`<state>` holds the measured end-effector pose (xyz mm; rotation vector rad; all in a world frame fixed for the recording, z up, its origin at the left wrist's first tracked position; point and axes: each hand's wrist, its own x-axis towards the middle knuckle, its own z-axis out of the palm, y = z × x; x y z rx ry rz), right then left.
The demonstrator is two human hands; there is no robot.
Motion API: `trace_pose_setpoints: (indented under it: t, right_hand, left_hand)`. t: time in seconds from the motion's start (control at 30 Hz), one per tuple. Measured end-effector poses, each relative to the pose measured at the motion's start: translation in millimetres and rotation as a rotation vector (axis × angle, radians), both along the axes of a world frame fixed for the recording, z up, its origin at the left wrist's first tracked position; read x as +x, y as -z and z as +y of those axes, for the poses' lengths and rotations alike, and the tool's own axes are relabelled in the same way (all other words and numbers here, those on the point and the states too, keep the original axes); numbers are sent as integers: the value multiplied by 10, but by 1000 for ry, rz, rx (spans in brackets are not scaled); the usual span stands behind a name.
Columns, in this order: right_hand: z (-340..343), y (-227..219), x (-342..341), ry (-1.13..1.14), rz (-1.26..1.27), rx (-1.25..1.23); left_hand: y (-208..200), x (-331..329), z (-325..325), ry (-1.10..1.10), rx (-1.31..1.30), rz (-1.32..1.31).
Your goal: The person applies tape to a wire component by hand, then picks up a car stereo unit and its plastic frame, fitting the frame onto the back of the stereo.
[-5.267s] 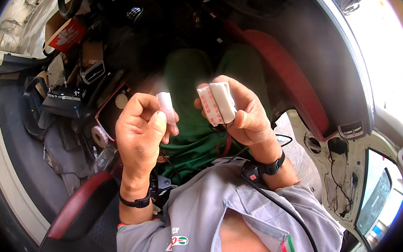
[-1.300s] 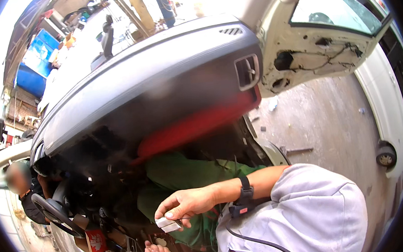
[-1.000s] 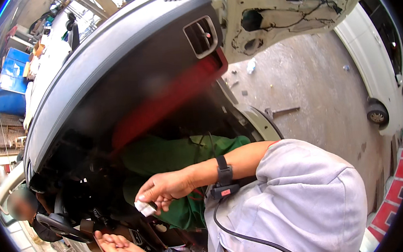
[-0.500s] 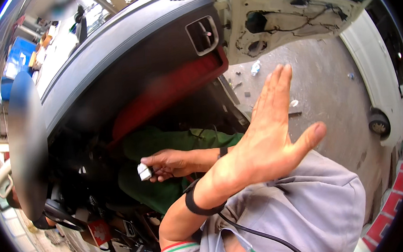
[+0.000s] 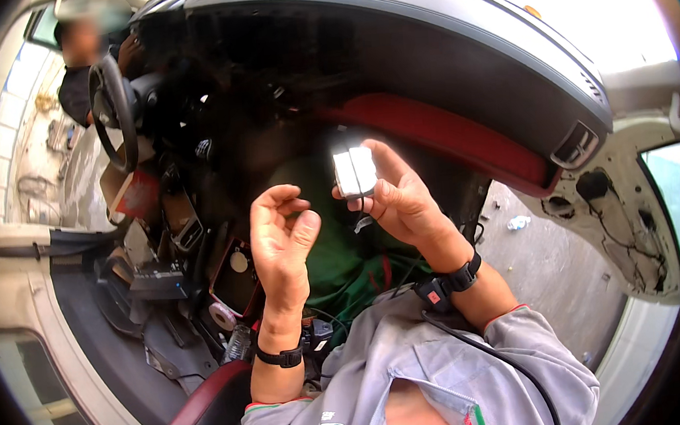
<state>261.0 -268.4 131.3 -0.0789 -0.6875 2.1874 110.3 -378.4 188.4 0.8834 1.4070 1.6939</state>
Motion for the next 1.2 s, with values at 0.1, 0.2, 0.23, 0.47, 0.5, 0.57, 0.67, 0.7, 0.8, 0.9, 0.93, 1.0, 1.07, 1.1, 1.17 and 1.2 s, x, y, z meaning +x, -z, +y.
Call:
trace_pose_setpoints:
  t: [0.1, 0.2, 0.23, 0.47, 0.5, 0.57, 0.67, 0.7, 0.8, 0.9, 0.93, 1.0, 1.07, 1.1, 1.17, 1.2]
  right_hand:
    - [95, -138, -298, -84, 5, -43]
    - [168, -159, -606, -224, 84, -76]
    - [192, -146, -705, -275, 108, -92]
    - [448, 32, -1442, -451, 91, -199]
    - [495, 51, -1551, -480, 81, -206]
    - [601, 73, -1781, -538, 64, -224]
    - [756, 27, -2179, -609, 29, -241]
    - [800, -9, -2323, -637, 14, -233]
    - [911, -5, -2638, -737, 58, -240]
    - [1023, 173, -2693, -856, 92, -238]
    - [1068, 177, -2691, -851, 98, -303]
    - [1161, 308, -2639, -862, 3, -236]
    - [1300, 373, -2583, -904, -69, -49]
    - [1332, 347, -2578, -938, -77, 31]
    - [1445, 371, -2573, -978, -52, 23]
    - [1484, 390, -2576, -944, -62, 61]
  left_hand:
    - [79, -221, 11, 95, -15, -105]
    - [183, -436, 174, 164, 104, -235]
    - [213, -532, 218, 200, 132, -276]
    - [318, -1072, 440, 82, 108, -390]
    - [350, -1157, 463, 64, 90, -365]
    - [383, -1307, 526, 9, 117, -341]
    - [402, -1566, 560, -137, 102, -317]
    - [400, -1660, 530, -184, 84, -293]
    - [402, -1757, 632, -421, 111, -211]
    - [348, -1653, 895, -663, 19, -85]
    - [396, -1649, 944, -738, 19, -93]
    - [386, -1855, 942, -368, 167, -291]
    - [437, -1992, 1020, -407, 204, -234]
    - [421, -2125, 1019, -39, 339, -348]
    - [488, -2246, 1193, -147, 264, -236]
    - [496, -2246, 1297, -236, 229, -170]
